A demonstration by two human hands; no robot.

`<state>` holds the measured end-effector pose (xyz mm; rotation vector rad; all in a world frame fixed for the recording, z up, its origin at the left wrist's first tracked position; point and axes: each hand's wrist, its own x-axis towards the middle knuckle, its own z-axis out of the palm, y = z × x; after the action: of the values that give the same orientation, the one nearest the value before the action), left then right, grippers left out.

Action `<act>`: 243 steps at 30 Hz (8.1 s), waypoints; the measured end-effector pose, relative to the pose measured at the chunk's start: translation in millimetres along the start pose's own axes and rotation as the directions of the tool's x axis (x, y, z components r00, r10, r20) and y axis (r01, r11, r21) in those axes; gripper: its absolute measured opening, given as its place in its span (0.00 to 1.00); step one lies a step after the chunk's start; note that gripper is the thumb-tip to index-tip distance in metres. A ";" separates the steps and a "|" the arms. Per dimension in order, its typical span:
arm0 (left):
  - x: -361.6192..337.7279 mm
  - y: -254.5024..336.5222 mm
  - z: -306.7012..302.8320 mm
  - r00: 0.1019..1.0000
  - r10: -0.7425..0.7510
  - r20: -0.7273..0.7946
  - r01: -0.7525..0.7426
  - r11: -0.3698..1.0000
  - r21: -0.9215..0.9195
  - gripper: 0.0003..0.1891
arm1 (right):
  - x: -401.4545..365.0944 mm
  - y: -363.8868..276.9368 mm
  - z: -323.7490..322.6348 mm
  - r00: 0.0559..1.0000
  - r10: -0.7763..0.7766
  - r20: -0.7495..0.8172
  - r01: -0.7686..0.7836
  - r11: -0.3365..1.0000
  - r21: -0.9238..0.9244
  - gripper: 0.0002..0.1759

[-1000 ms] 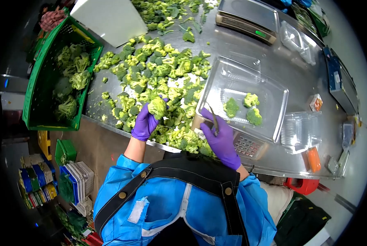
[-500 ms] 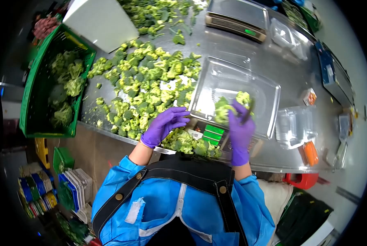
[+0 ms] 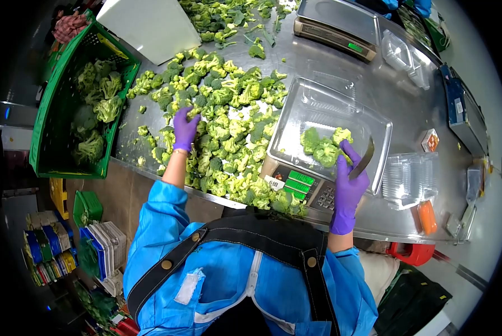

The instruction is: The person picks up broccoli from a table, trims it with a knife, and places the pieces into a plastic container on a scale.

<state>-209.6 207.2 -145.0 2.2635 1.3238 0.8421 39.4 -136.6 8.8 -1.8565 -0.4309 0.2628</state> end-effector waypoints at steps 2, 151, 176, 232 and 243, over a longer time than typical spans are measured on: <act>13.7 4.8 -2.8 0.999 -0.029 -0.037 0.039 0.948 0.317 0.22 | -1.6 2.3 0.4 0.998 -0.056 0.007 0.056 0.998 0.018 0.16; 67.5 143.5 80.3 0.941 0.333 -0.063 -0.339 0.911 -0.235 0.15 | -21.7 -12.3 26.8 0.924 0.133 0.360 -0.274 0.885 0.377 0.28; 139.3 25.4 99.1 0.986 -0.095 -0.136 0.063 0.973 -0.220 0.29 | -37.8 15.1 75.3 0.196 0.158 0.968 -0.719 0.694 0.032 0.26; -70.8 282.0 -22.8 0.580 0.677 0.453 -0.049 0.584 -0.810 0.42 | -9.4 -7.3 -17.8 0.886 0.155 0.438 -0.331 0.872 0.361 0.29; -74.8 265.0 -16.4 0.522 0.572 0.633 0.475 0.421 -0.773 0.21 | -19.7 -13.9 4.1 0.782 0.148 0.606 -0.460 0.793 0.400 0.36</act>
<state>-77.5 14.7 2.0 1.3252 0.0882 0.1578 17.6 -137.4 19.9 -1.2592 -0.3722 1.0688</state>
